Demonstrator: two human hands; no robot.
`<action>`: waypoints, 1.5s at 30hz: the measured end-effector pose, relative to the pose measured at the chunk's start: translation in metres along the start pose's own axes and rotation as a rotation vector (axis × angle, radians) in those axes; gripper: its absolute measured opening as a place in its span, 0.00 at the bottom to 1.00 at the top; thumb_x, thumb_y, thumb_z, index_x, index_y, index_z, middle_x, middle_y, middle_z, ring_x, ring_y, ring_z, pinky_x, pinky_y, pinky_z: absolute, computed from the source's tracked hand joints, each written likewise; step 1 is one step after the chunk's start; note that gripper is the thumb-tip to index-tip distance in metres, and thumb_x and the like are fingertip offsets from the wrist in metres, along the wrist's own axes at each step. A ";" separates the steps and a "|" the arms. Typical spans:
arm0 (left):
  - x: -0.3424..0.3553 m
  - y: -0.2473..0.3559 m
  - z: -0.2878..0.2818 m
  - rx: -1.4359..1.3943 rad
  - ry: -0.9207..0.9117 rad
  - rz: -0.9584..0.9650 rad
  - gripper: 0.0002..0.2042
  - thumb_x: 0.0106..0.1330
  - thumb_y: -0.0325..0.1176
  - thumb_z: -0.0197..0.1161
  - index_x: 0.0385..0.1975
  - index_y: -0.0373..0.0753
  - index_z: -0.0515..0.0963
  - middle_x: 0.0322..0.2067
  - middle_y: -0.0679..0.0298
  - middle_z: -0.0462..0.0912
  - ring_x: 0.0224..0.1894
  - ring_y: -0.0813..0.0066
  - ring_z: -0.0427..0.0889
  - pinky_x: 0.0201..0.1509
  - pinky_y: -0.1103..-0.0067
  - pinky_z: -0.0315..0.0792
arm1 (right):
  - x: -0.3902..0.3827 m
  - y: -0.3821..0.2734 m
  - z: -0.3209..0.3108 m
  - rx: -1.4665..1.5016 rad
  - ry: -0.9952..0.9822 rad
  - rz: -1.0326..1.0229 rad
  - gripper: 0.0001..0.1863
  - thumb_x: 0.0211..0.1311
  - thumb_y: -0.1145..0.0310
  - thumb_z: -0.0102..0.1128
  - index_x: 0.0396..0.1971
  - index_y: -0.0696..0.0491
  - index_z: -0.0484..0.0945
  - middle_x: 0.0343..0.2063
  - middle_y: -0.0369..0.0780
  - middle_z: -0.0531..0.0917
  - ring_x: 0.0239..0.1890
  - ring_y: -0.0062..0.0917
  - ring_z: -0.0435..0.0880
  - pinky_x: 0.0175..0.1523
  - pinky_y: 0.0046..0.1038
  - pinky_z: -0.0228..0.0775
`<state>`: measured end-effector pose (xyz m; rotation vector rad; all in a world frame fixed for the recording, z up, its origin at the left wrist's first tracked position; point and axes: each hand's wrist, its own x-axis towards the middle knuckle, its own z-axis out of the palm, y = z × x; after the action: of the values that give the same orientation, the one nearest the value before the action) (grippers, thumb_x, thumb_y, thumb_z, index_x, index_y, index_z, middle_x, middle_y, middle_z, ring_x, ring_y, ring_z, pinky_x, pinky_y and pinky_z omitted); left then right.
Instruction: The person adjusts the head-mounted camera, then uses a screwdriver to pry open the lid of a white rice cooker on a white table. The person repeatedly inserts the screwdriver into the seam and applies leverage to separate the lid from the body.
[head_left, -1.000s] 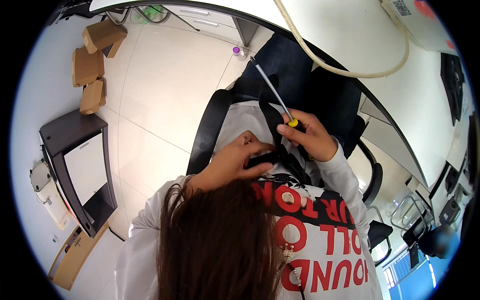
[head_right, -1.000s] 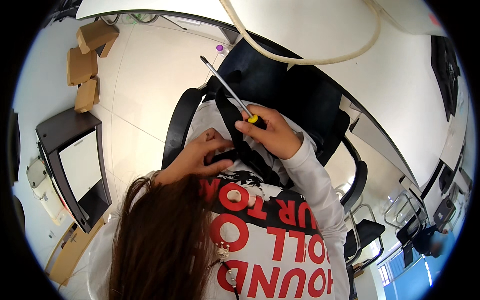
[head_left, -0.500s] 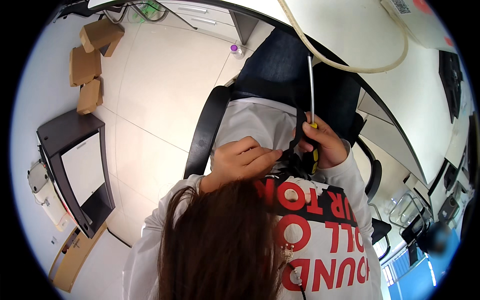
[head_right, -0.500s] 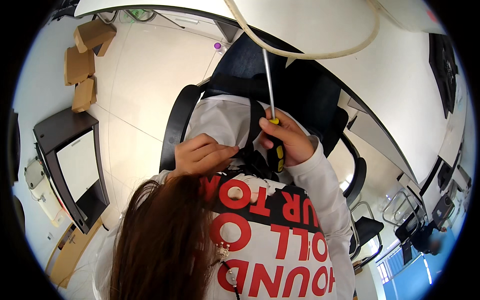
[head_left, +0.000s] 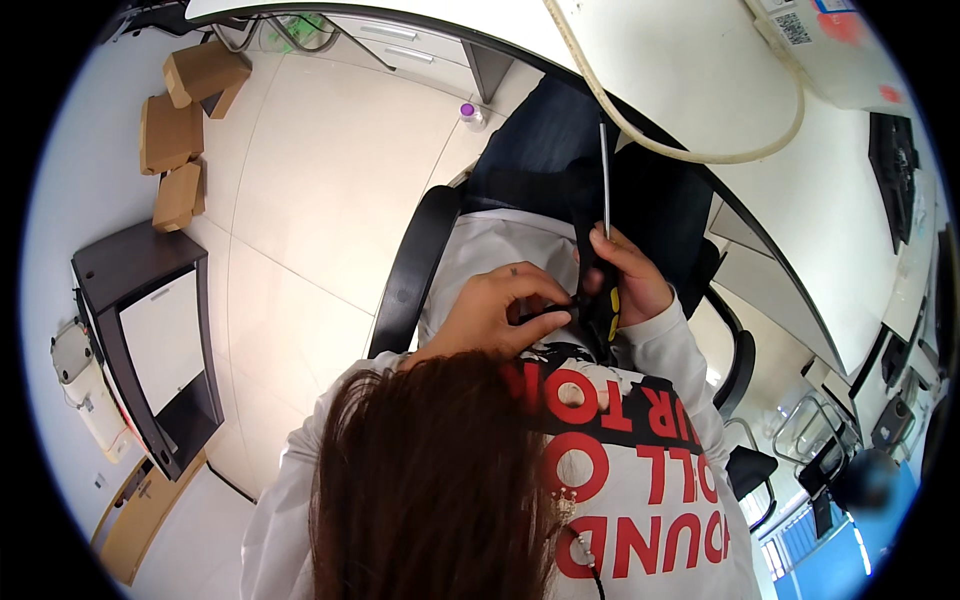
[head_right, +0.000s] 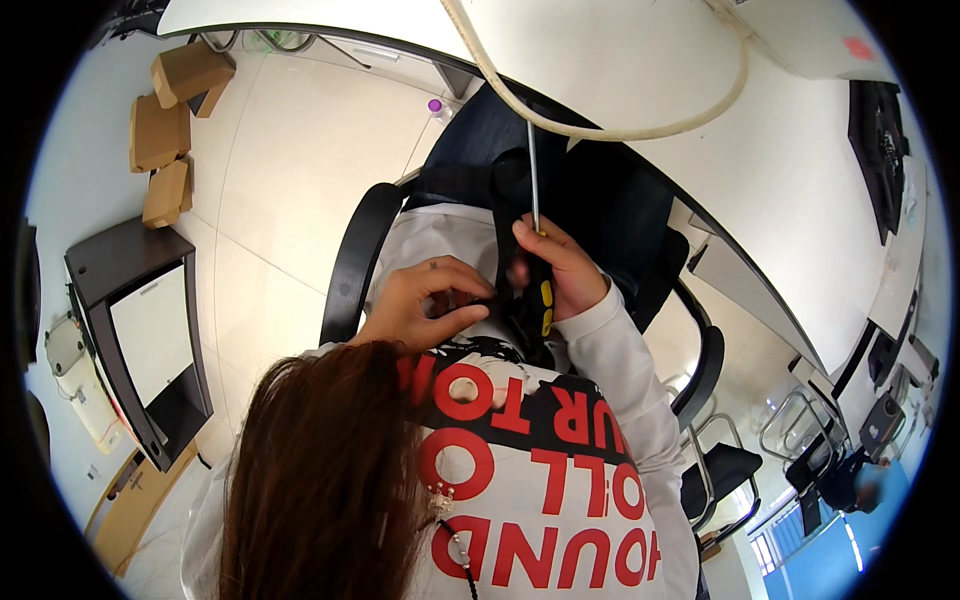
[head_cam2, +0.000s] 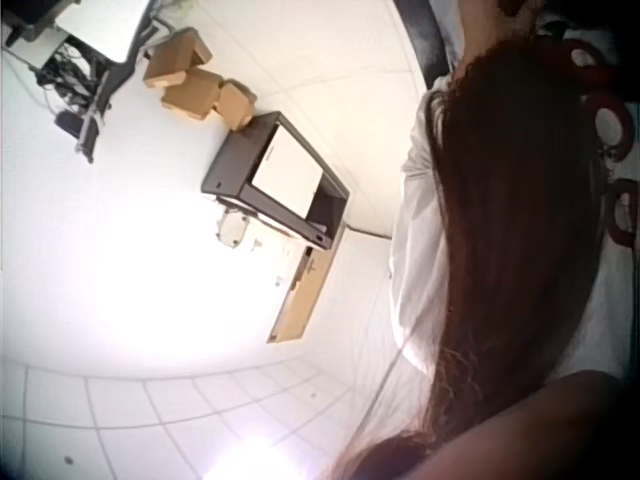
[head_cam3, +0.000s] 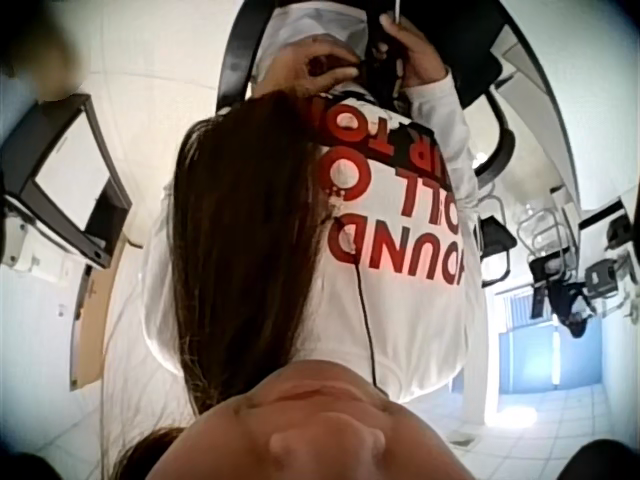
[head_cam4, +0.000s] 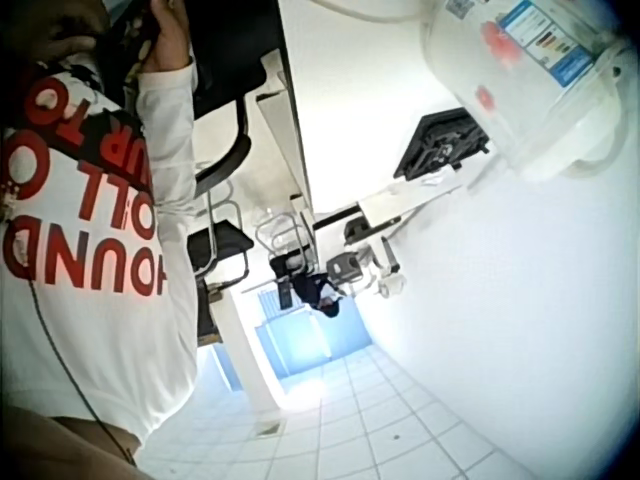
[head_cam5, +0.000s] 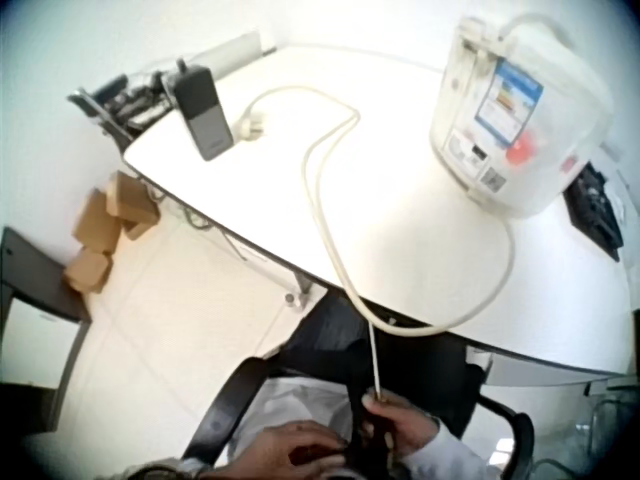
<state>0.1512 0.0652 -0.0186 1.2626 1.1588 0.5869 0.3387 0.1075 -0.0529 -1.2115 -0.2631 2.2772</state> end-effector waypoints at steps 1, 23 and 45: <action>0.002 -0.014 0.002 -0.259 -0.026 -0.020 0.10 0.59 0.37 0.58 0.34 0.38 0.76 0.31 0.67 0.74 0.25 0.84 0.70 0.28 0.86 0.65 | 0.000 -0.001 0.001 -0.016 0.017 -0.013 0.07 0.58 0.64 0.53 0.29 0.49 0.67 0.18 0.31 0.68 0.18 0.12 0.66 0.24 0.13 0.59; 0.050 -0.008 0.029 -0.837 0.164 -0.452 0.17 0.61 0.44 0.53 0.14 0.43 0.64 0.09 0.76 0.58 0.09 0.89 0.51 0.12 0.88 0.45 | -0.027 0.006 0.000 -0.961 -0.021 -0.508 0.13 0.49 0.66 0.61 0.32 0.56 0.70 0.26 0.35 0.75 0.31 0.19 0.73 0.40 0.19 0.63; 0.045 -0.029 0.025 -0.437 0.305 -0.240 0.17 0.63 0.42 0.51 0.15 0.38 0.67 0.11 0.70 0.66 0.12 0.84 0.61 0.15 0.85 0.54 | -0.035 -0.001 0.009 -1.152 -0.100 -0.347 0.15 0.44 0.66 0.61 0.33 0.51 0.68 0.22 0.37 0.74 0.21 0.26 0.73 0.28 0.22 0.64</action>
<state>0.1829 0.0857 -0.0633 0.6653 1.3212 0.8173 0.3468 0.0902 -0.0226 -1.3535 -1.8331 1.8193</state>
